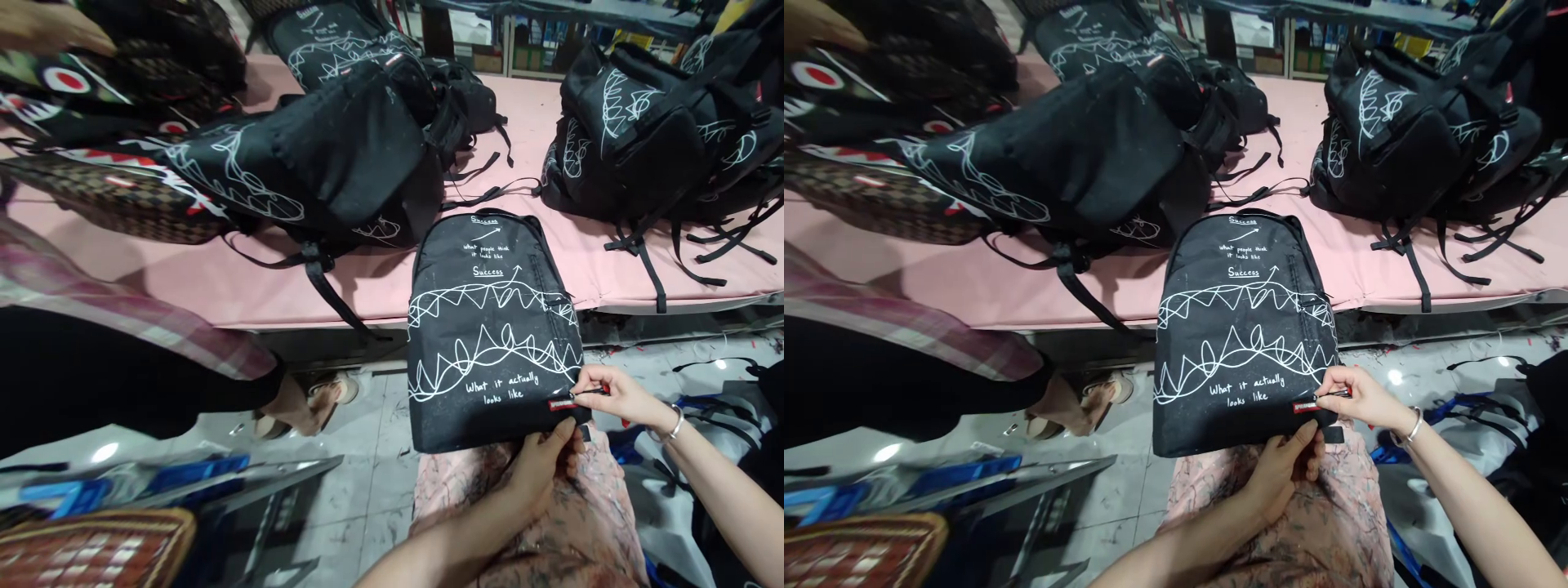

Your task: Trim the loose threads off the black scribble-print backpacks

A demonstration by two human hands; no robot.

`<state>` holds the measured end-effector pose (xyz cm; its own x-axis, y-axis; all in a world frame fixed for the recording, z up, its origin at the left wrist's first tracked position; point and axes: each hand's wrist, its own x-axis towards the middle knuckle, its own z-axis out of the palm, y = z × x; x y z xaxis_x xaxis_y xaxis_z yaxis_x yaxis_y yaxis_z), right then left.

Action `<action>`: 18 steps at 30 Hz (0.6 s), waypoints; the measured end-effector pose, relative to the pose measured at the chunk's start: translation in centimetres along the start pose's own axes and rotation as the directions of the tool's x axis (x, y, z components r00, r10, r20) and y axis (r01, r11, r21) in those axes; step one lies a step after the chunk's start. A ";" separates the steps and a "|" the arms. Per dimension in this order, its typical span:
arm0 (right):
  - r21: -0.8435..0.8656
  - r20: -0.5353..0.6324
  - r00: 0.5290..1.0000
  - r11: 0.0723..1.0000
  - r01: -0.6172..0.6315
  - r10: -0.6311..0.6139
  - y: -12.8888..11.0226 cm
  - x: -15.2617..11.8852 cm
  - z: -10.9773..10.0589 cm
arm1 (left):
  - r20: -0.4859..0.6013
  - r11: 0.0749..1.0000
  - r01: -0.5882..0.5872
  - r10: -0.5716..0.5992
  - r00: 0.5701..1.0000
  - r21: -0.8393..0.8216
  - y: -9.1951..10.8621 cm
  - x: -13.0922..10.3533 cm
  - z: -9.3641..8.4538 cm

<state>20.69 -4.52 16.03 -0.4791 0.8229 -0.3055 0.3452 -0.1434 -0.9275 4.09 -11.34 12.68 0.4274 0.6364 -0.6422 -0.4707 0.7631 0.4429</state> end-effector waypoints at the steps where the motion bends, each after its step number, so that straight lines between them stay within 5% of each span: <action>1: 0.016 -0.012 1.000 1.000 0.001 -0.001 0.1 -0.1 0.0 | 0.002 1.000 0.005 -0.005 1.000 0.005 0.1 -0.1 0.0; 7: -0.020 -0.087 0.995 0.998 0.055 -0.057 0.6 -0.4 0.1 | 0.038 0.994 0.026 -0.030 0.999 0.105 0.1 -0.3 -0.2; 13: 0.238 -0.389 0.919 0.958 0.162 -0.059 2.4 0.7 -0.2 | 0.293 0.898 -0.089 -0.046 0.955 0.432 1.3 -1.5 -1.3; 18: 0.181 -0.526 0.846 0.961 0.209 -0.085 3.6 3.3 -1.3 | 0.635 0.636 -0.492 0.004 0.772 0.594 8.6 -4.3 -0.6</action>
<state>21.43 -1.63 11.99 -0.0107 0.9977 -0.0666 0.0860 -0.0655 -0.9941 -2.26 -7.64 18.89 0.8184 0.5664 -0.0969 -0.0510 0.2395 0.9696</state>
